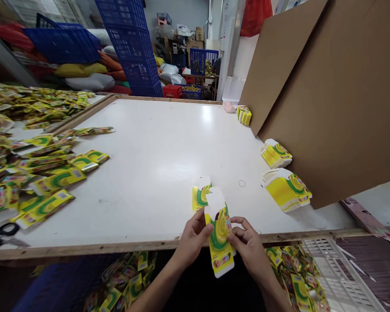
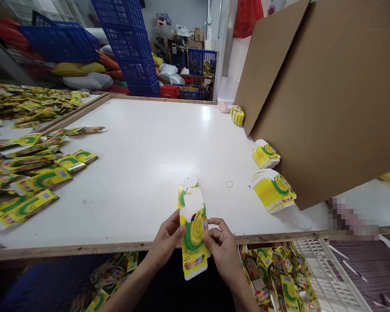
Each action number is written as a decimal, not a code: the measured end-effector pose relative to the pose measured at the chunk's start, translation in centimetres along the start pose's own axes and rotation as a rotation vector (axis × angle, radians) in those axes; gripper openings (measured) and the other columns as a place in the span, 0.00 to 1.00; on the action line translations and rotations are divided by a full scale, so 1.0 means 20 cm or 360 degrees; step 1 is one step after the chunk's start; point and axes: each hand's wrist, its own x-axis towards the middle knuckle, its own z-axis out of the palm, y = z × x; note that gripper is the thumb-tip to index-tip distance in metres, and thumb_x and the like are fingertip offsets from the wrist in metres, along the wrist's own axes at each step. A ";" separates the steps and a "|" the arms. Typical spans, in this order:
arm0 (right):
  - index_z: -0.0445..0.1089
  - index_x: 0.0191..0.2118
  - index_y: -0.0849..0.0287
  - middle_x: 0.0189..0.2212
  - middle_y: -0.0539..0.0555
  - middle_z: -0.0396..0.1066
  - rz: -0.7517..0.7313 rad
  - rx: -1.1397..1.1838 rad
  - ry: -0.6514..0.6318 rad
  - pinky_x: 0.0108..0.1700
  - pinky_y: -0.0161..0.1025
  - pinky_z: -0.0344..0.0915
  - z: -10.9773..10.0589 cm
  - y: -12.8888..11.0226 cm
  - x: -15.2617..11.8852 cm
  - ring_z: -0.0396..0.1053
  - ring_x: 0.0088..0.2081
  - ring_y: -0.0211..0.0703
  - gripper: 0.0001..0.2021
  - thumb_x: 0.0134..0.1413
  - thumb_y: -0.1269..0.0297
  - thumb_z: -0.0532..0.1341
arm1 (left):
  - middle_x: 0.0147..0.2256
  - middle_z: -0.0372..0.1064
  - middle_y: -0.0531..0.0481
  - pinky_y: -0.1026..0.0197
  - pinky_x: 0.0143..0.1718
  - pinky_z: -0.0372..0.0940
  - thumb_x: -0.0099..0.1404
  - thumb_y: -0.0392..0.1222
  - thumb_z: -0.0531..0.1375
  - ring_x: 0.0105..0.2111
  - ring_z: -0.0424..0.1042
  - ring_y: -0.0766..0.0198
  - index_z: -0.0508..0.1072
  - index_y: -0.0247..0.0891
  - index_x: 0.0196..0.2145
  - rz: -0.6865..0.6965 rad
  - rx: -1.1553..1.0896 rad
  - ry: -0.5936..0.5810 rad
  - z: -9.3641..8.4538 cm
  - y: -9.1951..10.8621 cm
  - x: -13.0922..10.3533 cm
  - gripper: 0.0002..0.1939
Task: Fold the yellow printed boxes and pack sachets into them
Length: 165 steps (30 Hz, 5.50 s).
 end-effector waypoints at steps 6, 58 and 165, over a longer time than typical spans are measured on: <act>0.64 0.35 0.55 0.24 0.48 0.77 -0.0035 0.0105 0.0058 0.32 0.32 0.64 0.05 0.05 -0.01 0.71 0.25 0.37 0.13 0.52 0.55 0.67 | 0.56 0.67 0.35 0.45 0.54 0.63 0.56 0.58 0.65 0.54 0.67 0.42 0.72 0.38 0.52 -0.0418 -0.0537 -0.0397 -0.01 0.01 0.00 0.31; 0.61 0.47 0.54 0.18 0.40 0.61 -0.0216 -0.1093 0.0199 0.24 0.32 0.52 -0.04 -0.02 -0.02 0.56 0.19 0.36 0.13 0.56 0.63 0.60 | 0.43 0.72 0.45 0.63 0.33 0.65 0.64 0.38 0.58 0.33 0.72 0.63 0.65 0.42 0.57 -0.0383 0.0562 -0.0222 0.06 0.05 -0.05 0.23; 0.74 0.35 0.57 0.28 0.51 0.72 -0.0386 -0.0739 0.0170 0.31 0.35 0.62 -0.26 -0.01 -0.27 0.67 0.28 0.39 0.11 0.63 0.59 0.57 | 0.38 0.74 0.48 0.64 0.36 0.66 0.61 0.38 0.64 0.36 0.73 0.62 0.67 0.39 0.45 -0.0700 0.0111 -0.0598 0.19 0.00 -0.05 0.15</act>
